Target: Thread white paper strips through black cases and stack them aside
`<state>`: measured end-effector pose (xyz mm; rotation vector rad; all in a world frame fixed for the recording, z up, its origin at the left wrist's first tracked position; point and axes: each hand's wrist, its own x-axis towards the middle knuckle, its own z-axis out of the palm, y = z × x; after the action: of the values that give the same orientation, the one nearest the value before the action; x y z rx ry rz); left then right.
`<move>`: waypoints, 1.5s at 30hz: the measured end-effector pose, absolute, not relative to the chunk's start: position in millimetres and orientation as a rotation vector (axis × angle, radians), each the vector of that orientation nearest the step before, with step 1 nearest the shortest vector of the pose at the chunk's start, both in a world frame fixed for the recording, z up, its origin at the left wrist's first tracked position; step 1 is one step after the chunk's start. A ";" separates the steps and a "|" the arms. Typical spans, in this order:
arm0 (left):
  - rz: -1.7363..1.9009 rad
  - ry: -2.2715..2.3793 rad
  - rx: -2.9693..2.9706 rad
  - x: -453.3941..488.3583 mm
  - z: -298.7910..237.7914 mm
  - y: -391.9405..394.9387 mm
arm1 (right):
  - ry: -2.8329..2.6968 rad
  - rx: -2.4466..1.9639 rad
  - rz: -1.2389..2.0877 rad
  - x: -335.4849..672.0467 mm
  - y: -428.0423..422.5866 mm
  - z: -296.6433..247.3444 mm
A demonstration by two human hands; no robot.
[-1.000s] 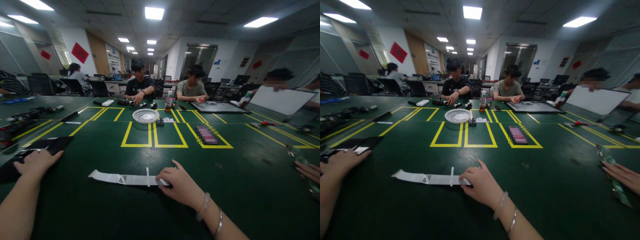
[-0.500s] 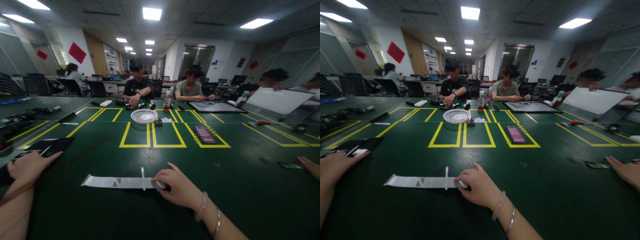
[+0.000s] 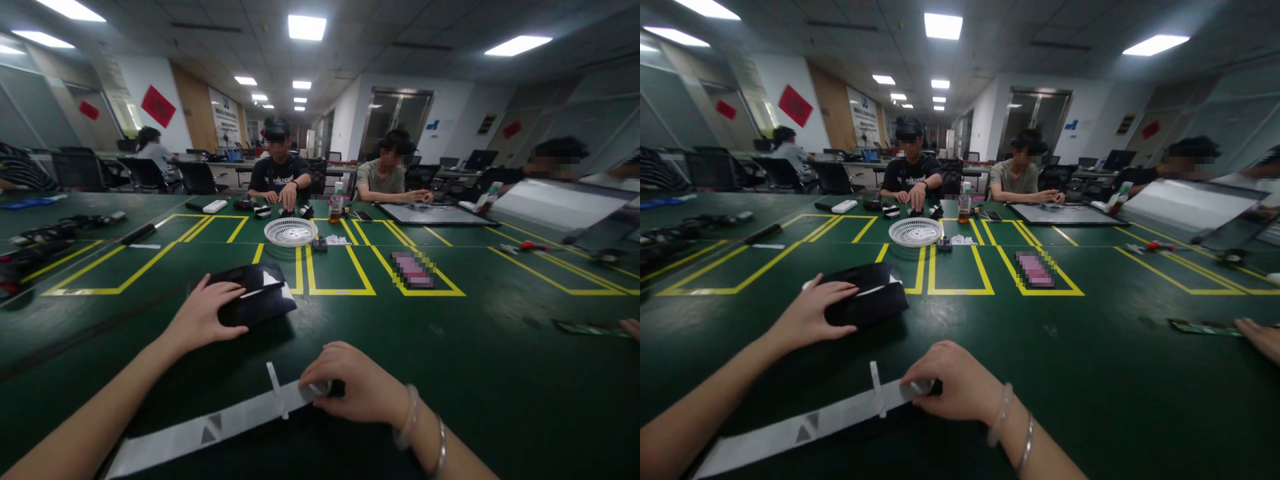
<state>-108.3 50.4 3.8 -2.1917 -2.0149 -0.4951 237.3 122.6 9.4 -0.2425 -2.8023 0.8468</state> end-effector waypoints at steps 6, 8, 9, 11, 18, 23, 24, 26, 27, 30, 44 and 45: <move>-0.490 -1.825 -2.537 -49.1 -9.7 52.1 | -2.814 -0.240 0.858 236.9 123.9 5.4; -0.472 -1.794 -2.589 -40.9 -12.3 53.1 | -2.821 -0.249 0.862 236.5 124.4 3.7; -0.465 -1.785 -2.604 -38.2 -13.6 53.8 | -2.822 -0.252 0.865 236.2 124.6 3.1; -0.451 -1.778 -2.614 -34.6 -16.5 55.7 | -2.824 -0.247 0.875 235.3 124.7 2.9; -0.406 -1.815 -2.676 -35.7 -25.9 57.5 | -2.792 -0.192 0.892 233.4 123.6 7.4; -0.471 -1.957 -2.736 -49.3 -2.1 44.1 | -2.737 -0.244 0.836 234.9 124.6 7.2; -0.514 -2.033 -2.723 -52.6 5.3 40.0 | -2.731 -0.273 0.811 235.4 125.3 6.9; -0.560 -2.204 -2.702 -58.2 18.7 32.1 | -2.720 -0.342 0.739 236.4 127.4 6.3; -0.549 -2.285 -2.703 -60.4 23.6 28.8 | -2.719 -0.383 0.689 236.9 128.8 5.9; -0.465 -2.400 -2.719 -63.7 27.8 24.4 | -2.722 -0.522 0.491 238.7 134.0 3.9; -0.374 -2.150 -2.763 -67.7 4.0 34.6 | -2.855 -0.661 0.152 238.7 138.4 -3.8; -0.352 -2.155 -2.759 -67.9 4.2 34.7 | -2.862 -0.669 0.146 238.7 137.9 -4.0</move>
<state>-67.9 34.7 4.2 -2.7586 -2.1548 -0.3517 238.7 137.9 -4.0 -0.6692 -2.8617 0.1458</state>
